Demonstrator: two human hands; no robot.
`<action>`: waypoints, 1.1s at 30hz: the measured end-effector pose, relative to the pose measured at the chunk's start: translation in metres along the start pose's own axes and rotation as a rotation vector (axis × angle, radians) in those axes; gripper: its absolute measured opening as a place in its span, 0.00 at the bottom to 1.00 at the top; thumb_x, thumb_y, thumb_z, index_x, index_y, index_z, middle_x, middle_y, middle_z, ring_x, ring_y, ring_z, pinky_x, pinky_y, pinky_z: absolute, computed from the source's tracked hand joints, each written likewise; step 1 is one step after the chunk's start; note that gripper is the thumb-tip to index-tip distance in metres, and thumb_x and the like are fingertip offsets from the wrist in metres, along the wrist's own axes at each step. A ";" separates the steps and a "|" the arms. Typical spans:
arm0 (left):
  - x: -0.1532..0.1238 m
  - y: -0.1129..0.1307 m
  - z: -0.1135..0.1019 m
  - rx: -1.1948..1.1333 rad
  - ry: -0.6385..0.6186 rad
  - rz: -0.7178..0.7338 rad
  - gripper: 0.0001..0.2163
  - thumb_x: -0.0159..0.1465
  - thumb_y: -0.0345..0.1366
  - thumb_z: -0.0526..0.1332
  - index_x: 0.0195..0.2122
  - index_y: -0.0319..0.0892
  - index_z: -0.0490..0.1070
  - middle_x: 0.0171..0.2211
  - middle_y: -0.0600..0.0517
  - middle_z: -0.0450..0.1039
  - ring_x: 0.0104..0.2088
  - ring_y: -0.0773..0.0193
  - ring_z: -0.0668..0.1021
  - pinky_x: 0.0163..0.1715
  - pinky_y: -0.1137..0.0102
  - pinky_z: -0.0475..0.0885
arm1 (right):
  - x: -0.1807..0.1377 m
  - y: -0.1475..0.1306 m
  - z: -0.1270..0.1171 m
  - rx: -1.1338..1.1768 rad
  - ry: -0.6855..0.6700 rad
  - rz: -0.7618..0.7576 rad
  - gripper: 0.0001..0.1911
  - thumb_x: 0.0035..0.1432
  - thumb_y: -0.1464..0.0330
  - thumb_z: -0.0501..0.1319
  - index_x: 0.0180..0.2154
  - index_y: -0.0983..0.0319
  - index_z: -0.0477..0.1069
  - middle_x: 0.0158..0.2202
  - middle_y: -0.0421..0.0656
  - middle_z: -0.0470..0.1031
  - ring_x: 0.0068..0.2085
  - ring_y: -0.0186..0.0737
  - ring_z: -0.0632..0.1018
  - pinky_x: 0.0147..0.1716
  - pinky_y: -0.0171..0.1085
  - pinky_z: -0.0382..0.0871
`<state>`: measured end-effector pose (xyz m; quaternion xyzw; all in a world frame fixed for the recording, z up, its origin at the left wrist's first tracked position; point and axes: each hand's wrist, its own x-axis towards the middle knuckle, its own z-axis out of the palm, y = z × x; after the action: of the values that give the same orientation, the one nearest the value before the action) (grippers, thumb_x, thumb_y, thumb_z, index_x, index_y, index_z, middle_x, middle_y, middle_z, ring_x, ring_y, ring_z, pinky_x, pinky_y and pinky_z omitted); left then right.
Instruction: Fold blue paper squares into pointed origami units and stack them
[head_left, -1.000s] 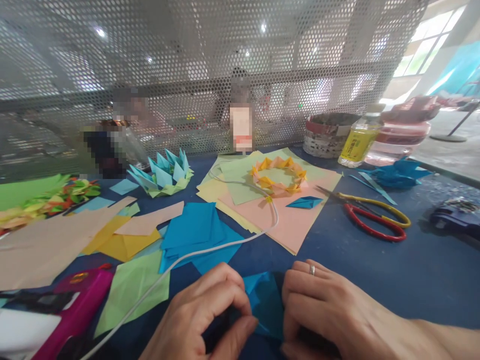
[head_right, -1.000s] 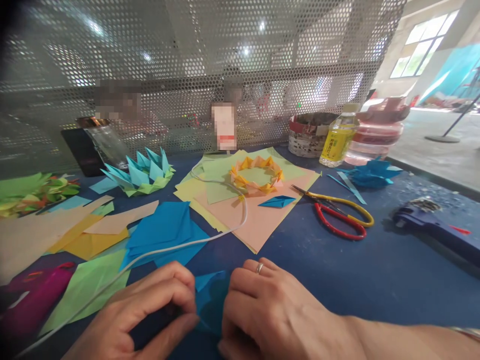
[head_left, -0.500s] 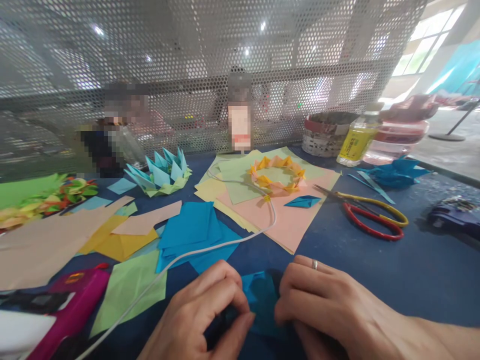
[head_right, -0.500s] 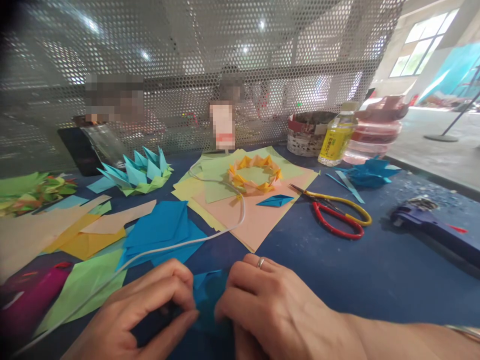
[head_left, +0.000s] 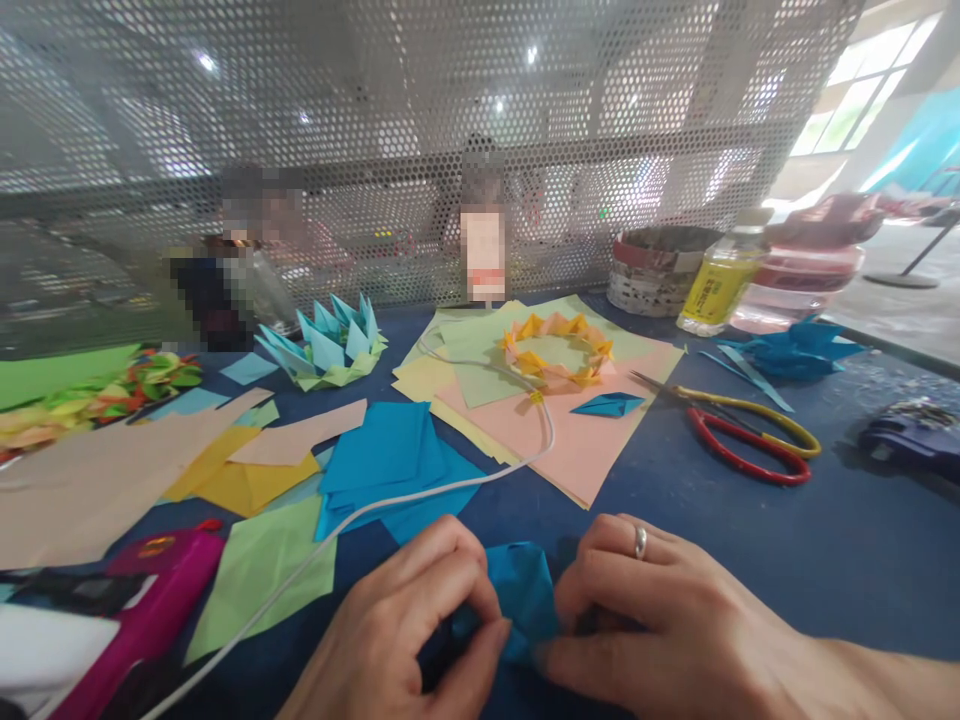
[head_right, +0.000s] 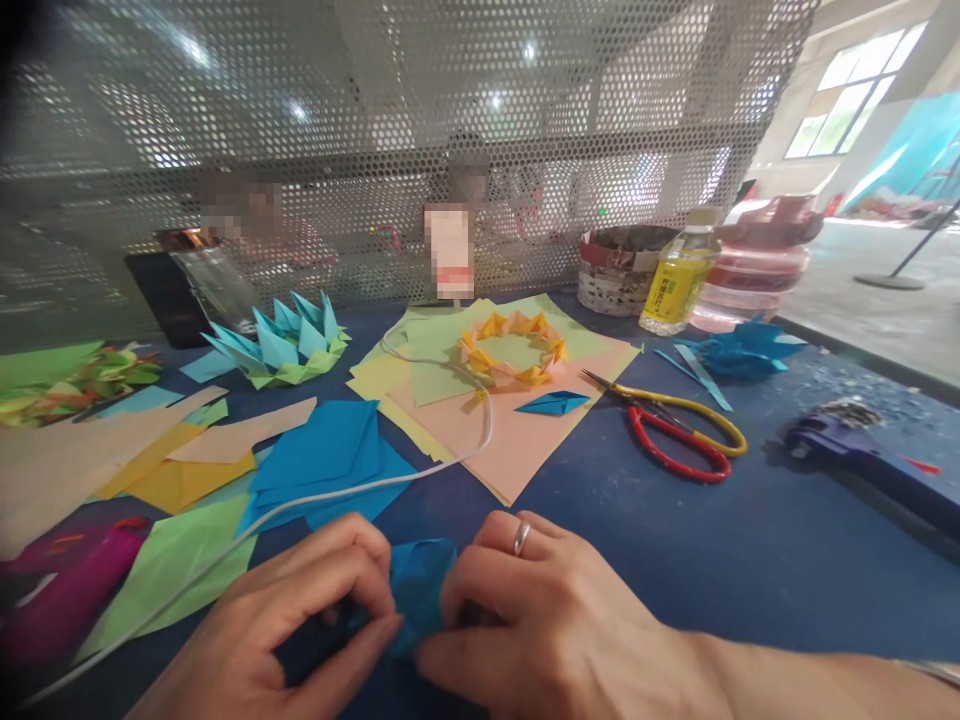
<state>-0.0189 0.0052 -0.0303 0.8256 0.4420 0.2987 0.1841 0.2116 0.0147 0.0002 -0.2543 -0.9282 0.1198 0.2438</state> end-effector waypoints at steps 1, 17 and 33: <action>0.000 0.000 0.001 -0.004 0.000 -0.011 0.07 0.63 0.28 0.54 0.29 0.45 0.62 0.31 0.61 0.65 0.33 0.77 0.73 0.33 0.81 0.65 | 0.000 0.000 0.001 -0.004 -0.003 0.001 0.23 0.73 0.71 0.45 0.37 0.58 0.79 0.35 0.43 0.77 0.37 0.38 0.74 0.38 0.35 0.72; 0.000 0.001 0.003 -0.031 -0.035 -0.062 0.07 0.61 0.26 0.54 0.29 0.45 0.63 0.32 0.60 0.65 0.34 0.75 0.72 0.34 0.78 0.65 | 0.003 0.002 0.008 0.002 -0.012 -0.004 0.26 0.73 0.73 0.43 0.34 0.58 0.78 0.33 0.43 0.76 0.36 0.39 0.72 0.33 0.34 0.69; 0.001 -0.002 0.001 -0.040 -0.018 -0.071 0.09 0.62 0.24 0.57 0.33 0.47 0.64 0.34 0.60 0.67 0.33 0.75 0.72 0.29 0.80 0.64 | 0.000 0.014 0.021 -0.028 -0.009 -0.099 0.22 0.70 0.76 0.47 0.31 0.61 0.77 0.30 0.41 0.75 0.33 0.36 0.71 0.33 0.34 0.68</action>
<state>-0.0195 0.0070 -0.0318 0.8082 0.4632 0.2932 0.2151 0.2065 0.0241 -0.0220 -0.2109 -0.9424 0.0956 0.2415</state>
